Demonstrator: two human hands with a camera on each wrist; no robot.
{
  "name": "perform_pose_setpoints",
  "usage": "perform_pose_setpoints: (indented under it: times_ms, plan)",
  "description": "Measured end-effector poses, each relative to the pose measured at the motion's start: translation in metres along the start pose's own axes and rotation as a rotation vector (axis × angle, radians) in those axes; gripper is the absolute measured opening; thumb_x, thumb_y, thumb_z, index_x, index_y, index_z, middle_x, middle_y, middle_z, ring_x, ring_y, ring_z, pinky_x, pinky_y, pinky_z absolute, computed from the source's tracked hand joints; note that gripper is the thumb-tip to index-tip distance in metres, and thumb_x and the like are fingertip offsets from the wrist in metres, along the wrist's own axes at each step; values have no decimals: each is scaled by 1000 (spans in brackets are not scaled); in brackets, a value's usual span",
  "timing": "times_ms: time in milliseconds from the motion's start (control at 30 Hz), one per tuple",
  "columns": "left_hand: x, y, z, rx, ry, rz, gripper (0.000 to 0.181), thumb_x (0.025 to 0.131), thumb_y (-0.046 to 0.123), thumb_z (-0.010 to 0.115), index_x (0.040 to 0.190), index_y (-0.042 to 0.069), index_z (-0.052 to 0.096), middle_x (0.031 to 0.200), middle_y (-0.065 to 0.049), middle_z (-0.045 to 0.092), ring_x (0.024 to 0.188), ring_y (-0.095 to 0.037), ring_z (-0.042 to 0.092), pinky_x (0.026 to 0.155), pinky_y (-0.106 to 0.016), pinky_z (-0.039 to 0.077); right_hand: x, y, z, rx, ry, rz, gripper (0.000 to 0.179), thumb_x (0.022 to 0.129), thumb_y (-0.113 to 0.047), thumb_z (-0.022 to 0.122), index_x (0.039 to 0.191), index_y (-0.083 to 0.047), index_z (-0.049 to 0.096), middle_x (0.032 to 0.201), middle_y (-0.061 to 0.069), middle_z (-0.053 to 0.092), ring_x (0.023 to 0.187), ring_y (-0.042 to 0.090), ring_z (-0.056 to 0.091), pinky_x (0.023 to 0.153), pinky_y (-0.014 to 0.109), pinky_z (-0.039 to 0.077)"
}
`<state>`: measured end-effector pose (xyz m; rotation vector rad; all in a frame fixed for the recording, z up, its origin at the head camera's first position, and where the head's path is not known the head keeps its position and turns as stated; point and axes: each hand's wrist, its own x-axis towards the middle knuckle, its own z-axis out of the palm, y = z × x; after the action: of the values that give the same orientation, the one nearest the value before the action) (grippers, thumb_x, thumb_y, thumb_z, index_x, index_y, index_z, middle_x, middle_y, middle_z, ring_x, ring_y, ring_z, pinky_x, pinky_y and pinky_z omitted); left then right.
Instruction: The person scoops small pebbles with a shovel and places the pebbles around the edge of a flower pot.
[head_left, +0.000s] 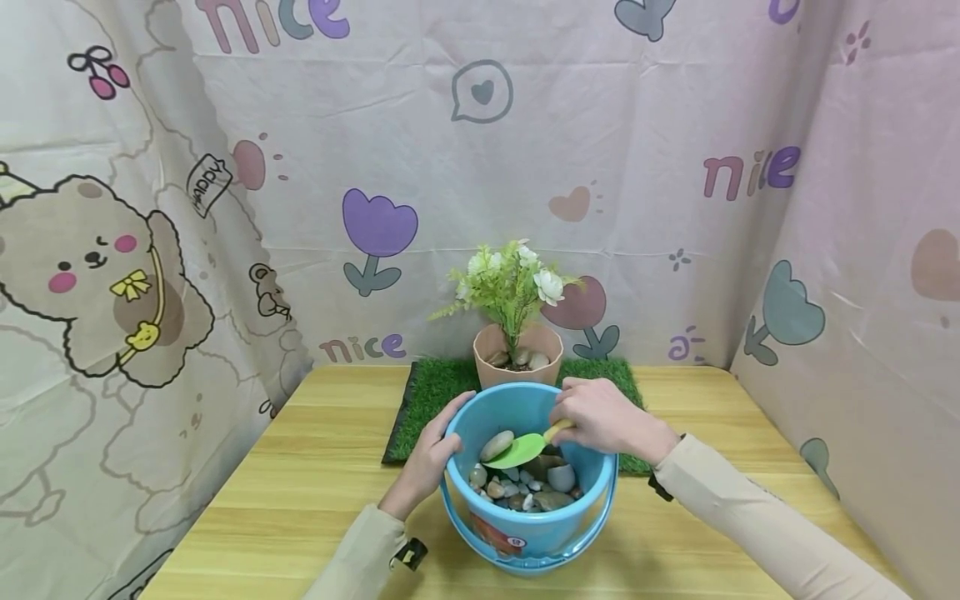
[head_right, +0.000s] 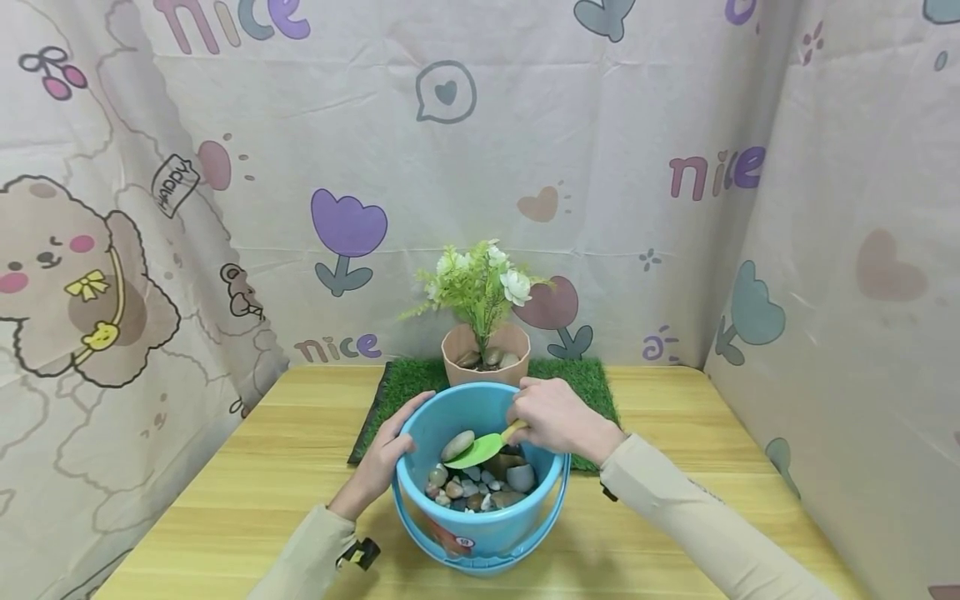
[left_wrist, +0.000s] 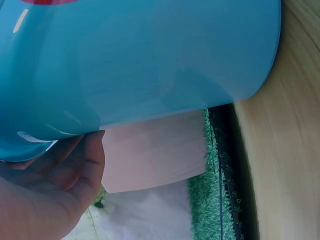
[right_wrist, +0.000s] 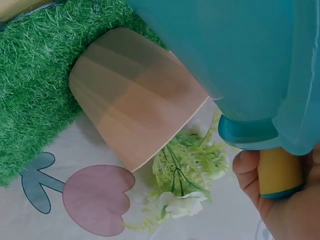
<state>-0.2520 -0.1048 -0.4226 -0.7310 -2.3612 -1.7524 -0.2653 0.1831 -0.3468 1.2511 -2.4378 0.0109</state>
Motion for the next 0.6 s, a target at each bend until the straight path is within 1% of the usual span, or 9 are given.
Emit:
perform_pose_setpoints:
  times_ms: [100,200,300,367,467,600]
  plan:
    - [0,-1,0,8,3,3,74,81,5,40,150,30,38,147,-9,49,125,-35,55,90,-50,50,-2,0,0,18,24,10,13,78,-42,77,81,-29,76,71,-19,62,65,3,35,53,16,27]
    - [0,-1,0,19,4,10,74,80,5,41,150,29,38,146,-8,50,124,-33,55,89,-46,49,-3,1,0,33,74,1,13,79,-40,77,82,-28,76,76,-19,67,66,4,37,54,16,29]
    - [0,0,0,25,4,16,74,80,5,41,150,29,39,145,-7,50,121,-29,56,87,-43,47,-5,1,1,21,133,-16,12,79,-38,77,85,-28,76,80,-17,69,69,4,41,55,16,32]
    - [0,1,0,25,3,18,74,80,5,41,150,28,39,145,-7,50,118,-28,56,85,-41,45,-6,2,2,10,158,-11,14,78,-37,78,87,-27,76,81,-16,69,71,5,43,57,16,34]
    - [0,2,-1,26,-2,18,74,80,4,40,150,27,39,146,-6,50,114,-26,56,83,-39,44,-7,2,2,11,156,24,17,78,-38,79,89,-26,77,81,-14,67,72,5,43,57,17,35]
    - [0,1,-1,31,-4,20,73,80,5,40,151,23,38,146,-7,50,114,-26,56,84,-37,45,-7,1,2,30,115,70,18,79,-38,78,92,-25,78,82,-12,65,72,5,43,59,18,35]
